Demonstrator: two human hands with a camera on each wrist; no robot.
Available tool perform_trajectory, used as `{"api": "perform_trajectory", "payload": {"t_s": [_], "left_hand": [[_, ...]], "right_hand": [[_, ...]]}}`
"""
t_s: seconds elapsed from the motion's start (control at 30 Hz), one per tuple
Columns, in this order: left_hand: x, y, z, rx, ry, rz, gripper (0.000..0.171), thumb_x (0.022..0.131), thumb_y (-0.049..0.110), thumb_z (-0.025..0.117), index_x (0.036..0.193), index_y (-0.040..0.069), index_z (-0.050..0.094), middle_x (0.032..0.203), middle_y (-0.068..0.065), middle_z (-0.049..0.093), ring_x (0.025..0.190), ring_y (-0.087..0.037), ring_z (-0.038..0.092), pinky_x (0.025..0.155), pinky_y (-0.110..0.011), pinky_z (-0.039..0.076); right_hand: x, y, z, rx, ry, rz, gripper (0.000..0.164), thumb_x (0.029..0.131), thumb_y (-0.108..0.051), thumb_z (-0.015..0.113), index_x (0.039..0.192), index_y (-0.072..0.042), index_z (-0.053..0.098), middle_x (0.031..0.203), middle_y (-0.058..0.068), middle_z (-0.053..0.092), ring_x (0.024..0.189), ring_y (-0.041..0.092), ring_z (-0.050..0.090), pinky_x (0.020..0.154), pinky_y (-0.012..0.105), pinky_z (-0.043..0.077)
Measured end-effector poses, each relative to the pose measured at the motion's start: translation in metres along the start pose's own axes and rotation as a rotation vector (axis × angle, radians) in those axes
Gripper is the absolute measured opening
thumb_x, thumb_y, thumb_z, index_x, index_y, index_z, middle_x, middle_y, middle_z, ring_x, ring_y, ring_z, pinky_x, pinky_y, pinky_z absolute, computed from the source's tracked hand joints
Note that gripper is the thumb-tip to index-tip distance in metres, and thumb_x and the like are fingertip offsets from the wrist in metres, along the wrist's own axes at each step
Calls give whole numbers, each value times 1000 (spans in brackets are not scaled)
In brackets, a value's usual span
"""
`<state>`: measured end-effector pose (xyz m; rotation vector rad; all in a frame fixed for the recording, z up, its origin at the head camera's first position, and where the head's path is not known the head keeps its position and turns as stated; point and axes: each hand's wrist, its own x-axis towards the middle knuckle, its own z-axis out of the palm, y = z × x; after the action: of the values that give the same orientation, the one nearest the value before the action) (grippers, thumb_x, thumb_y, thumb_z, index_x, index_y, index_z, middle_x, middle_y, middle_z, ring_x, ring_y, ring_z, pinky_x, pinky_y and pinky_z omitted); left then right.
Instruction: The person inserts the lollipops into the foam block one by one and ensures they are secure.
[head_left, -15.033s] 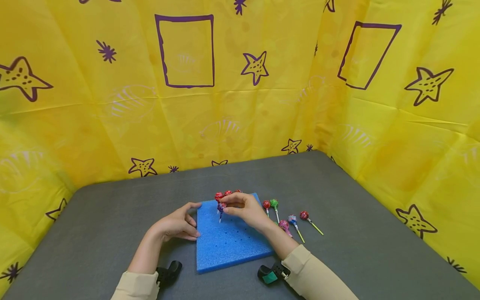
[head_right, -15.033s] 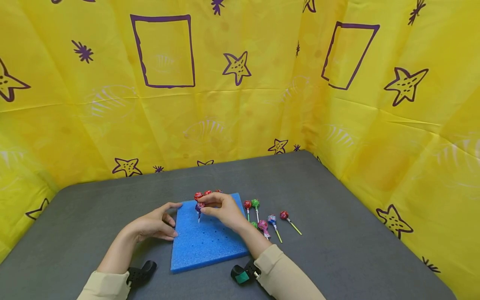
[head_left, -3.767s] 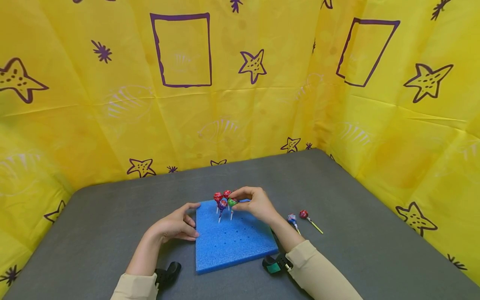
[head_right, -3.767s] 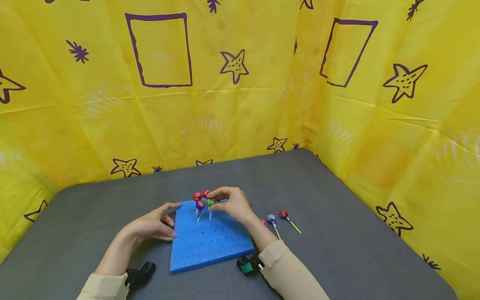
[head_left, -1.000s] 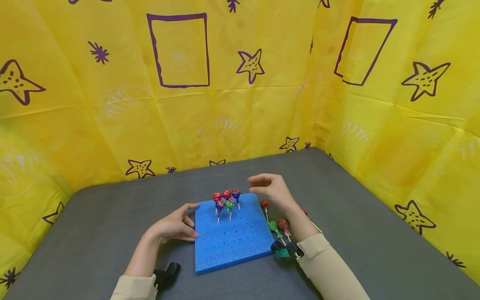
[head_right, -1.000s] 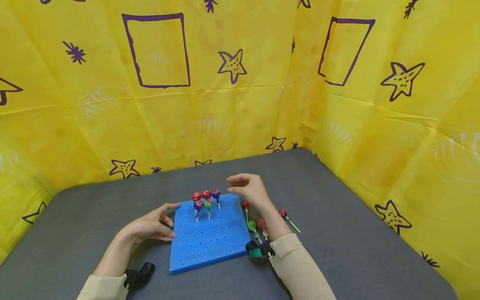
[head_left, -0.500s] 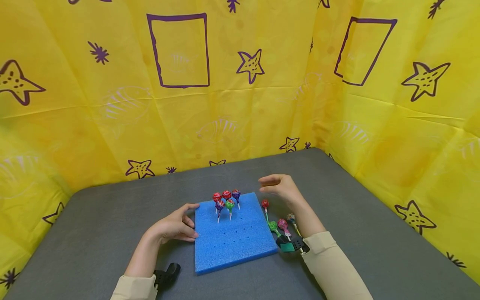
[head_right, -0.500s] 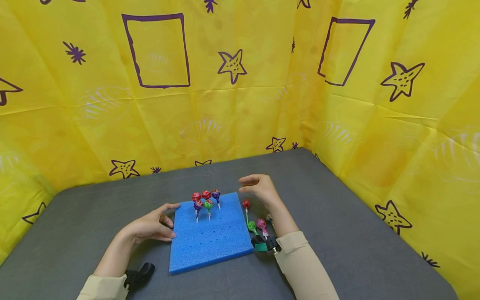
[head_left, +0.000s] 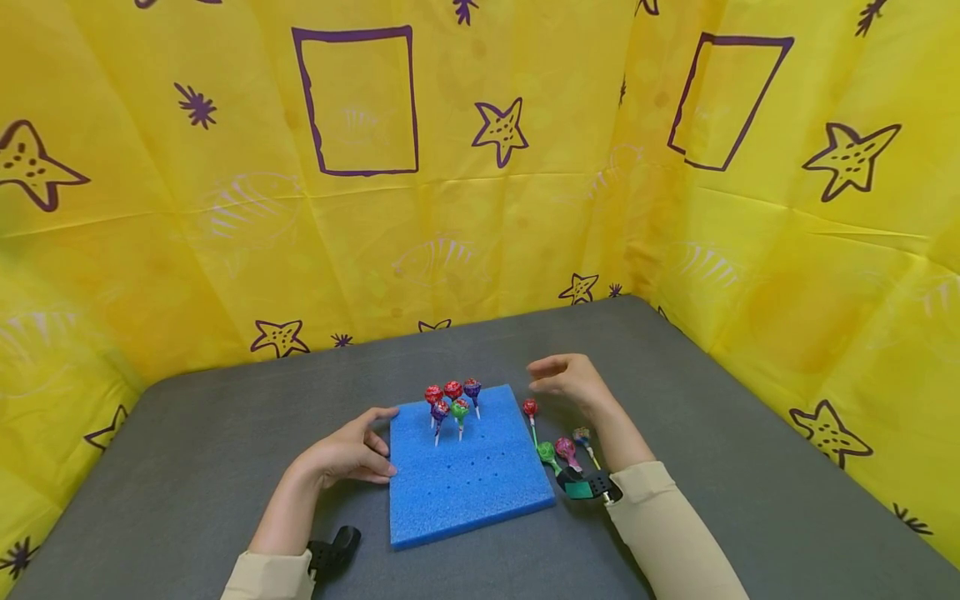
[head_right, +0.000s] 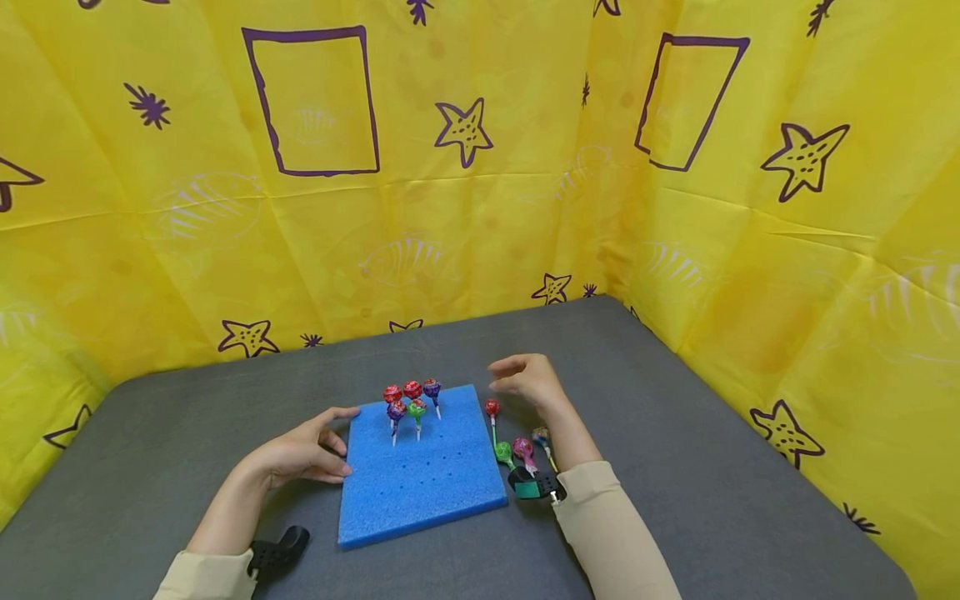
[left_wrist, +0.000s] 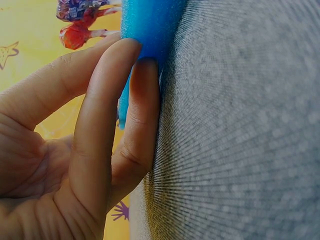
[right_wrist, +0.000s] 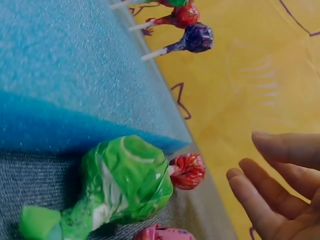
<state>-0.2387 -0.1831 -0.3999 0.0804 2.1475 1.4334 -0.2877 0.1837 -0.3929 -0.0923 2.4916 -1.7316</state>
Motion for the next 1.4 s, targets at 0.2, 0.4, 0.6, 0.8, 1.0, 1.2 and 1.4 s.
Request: {"api": "perform_trajectory", "payload": {"t_s": [0.2,0.4,0.6,0.8,1.0,1.2,1.4], "left_hand": [[0,0,0,7,-5,2,95,80,-3,76,155,12,20,95,-9,47,74,-17,59,72,-32,64],[1,-1,-1,2,-6,-3,95,80,-3,76,155,12,20,95,-10,47,75,-17,60,72,-33,64],[2,-2,-1,-3,-2,-9,95,80,-4,76,155,12,21,96,-10,48,76,-18,61,72,-33,64],[1,-1,0,-2,4,-9,95,79,-4,76,155,12,21,96,-10,48,75,-18,61,72,-33,64],[1,-1,0,-1,8,-13,94,80,-4,76,155,12,21,96,-10,48,76,-18,63,72,-33,64],[1,-1,0,1,7,-11,94,80,-3,76,155,12,21,96,-11,48,76,-18,62,72,-33,64],[1,-1,0,6,11,-11,93,80,-3,76,154,12,22,96,-11,48,76,-18,62,72,-33,64]], "right_hand": [[0,2,2,-11,-12,36,38,84,-4,75,120,3,67,126,25,65,91,15,71,94,38,60],[0,5,6,-30,-26,63,38,81,-2,77,117,5,68,123,24,67,89,14,69,90,35,61],[1,7,9,-77,-27,71,38,78,-3,79,114,5,70,120,21,69,87,13,67,87,33,61],[2,8,11,-101,-29,90,35,77,-2,79,111,5,71,117,21,71,85,12,67,85,32,62],[2,8,13,-125,-31,112,34,77,-4,80,109,3,73,114,18,72,88,14,67,83,33,62],[2,10,15,-155,-31,118,33,77,-6,81,108,1,74,114,17,72,91,17,67,84,35,62],[0,11,17,-184,-40,114,28,78,-7,80,105,-1,75,111,15,72,92,20,66,84,35,62]]}}
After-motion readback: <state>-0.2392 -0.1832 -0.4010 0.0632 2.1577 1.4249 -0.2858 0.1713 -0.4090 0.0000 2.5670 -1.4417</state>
